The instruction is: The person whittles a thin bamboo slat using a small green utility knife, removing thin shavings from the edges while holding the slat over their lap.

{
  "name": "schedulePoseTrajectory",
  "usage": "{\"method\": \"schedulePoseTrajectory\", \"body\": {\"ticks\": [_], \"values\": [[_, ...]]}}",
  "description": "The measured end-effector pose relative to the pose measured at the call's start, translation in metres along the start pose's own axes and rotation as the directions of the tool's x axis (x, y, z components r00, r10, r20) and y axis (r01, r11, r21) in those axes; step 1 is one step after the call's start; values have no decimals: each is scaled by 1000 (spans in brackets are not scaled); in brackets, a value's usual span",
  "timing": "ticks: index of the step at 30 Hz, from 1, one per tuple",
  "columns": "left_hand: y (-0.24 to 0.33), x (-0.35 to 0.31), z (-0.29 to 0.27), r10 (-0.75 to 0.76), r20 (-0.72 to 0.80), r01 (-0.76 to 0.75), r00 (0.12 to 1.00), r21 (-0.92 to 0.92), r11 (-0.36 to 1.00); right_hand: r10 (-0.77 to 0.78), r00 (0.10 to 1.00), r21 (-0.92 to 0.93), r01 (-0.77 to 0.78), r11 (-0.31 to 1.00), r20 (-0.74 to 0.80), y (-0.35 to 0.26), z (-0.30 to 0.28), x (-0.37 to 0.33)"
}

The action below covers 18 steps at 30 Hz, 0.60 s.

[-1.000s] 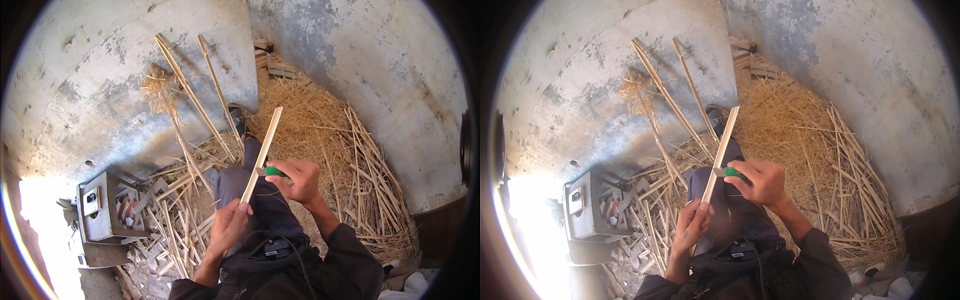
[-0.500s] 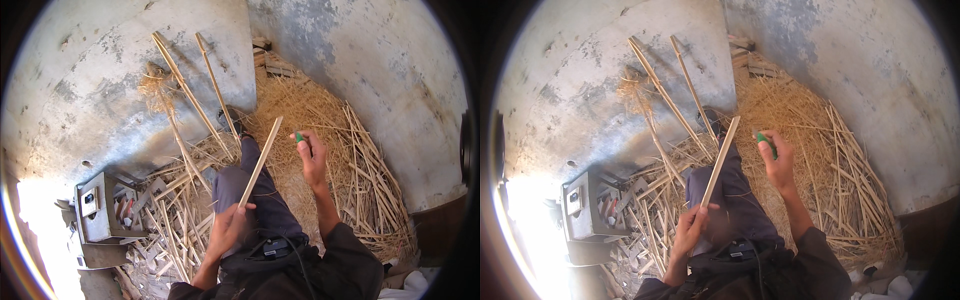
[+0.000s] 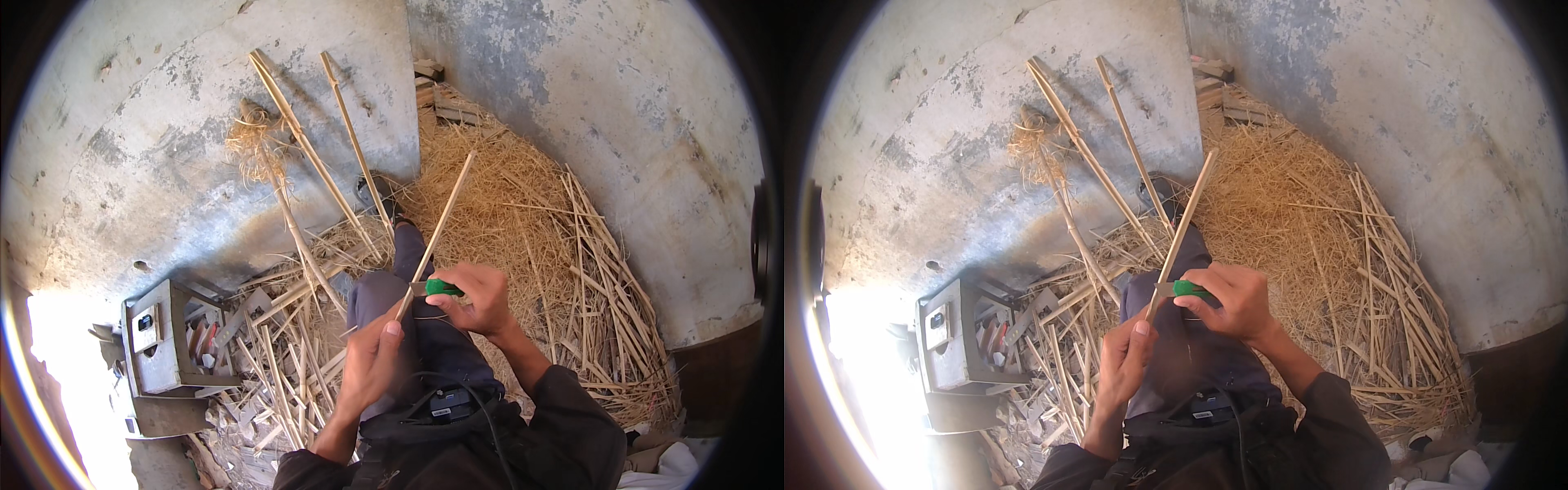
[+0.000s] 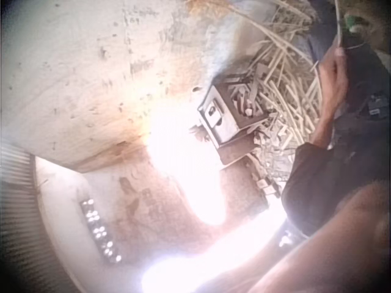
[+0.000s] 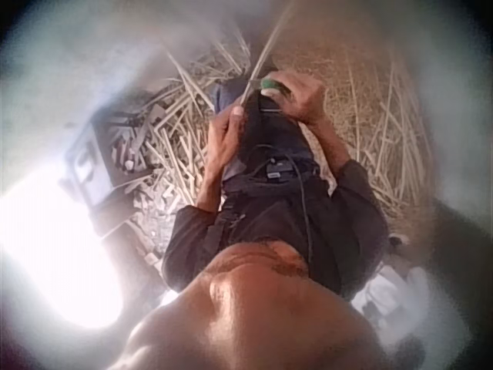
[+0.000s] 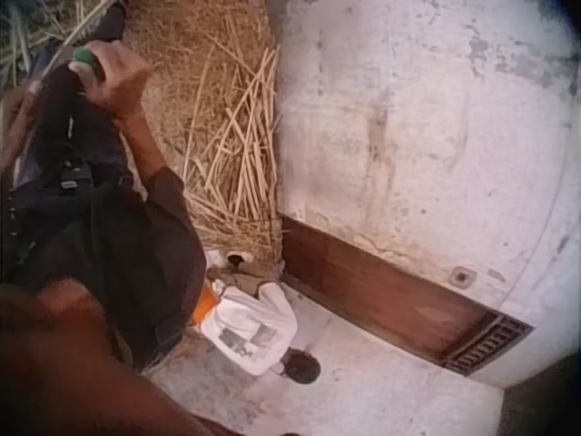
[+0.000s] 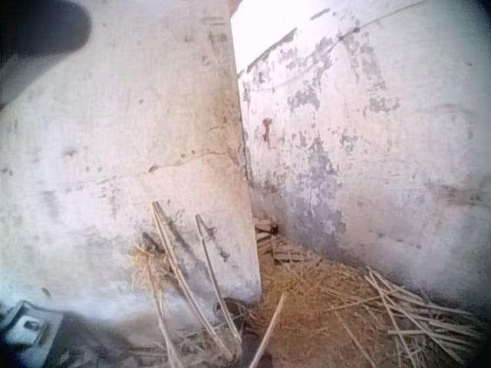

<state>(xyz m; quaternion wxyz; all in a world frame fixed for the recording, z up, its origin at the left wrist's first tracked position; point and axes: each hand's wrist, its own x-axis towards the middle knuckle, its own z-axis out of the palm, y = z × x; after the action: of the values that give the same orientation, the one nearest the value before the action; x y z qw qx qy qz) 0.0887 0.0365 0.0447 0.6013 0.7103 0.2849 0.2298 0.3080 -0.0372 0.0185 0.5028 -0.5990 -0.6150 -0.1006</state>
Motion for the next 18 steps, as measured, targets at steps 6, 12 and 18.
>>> {"method": "schedulePoseTrajectory", "body": {"ticks": [6,12,18], "values": [[-9,2,4,80,-27,-80,996,-30,996,-5,999,-13,4,1000,-38,-8,-1,5],[-5,2,10,123,-106,-116,987,76,990,-40,999,-87,40,995,1,-12,-1,4],[-1,-1,9,138,-124,-118,983,157,980,-64,998,-136,61,989,-19,-13,-1,5]]}}
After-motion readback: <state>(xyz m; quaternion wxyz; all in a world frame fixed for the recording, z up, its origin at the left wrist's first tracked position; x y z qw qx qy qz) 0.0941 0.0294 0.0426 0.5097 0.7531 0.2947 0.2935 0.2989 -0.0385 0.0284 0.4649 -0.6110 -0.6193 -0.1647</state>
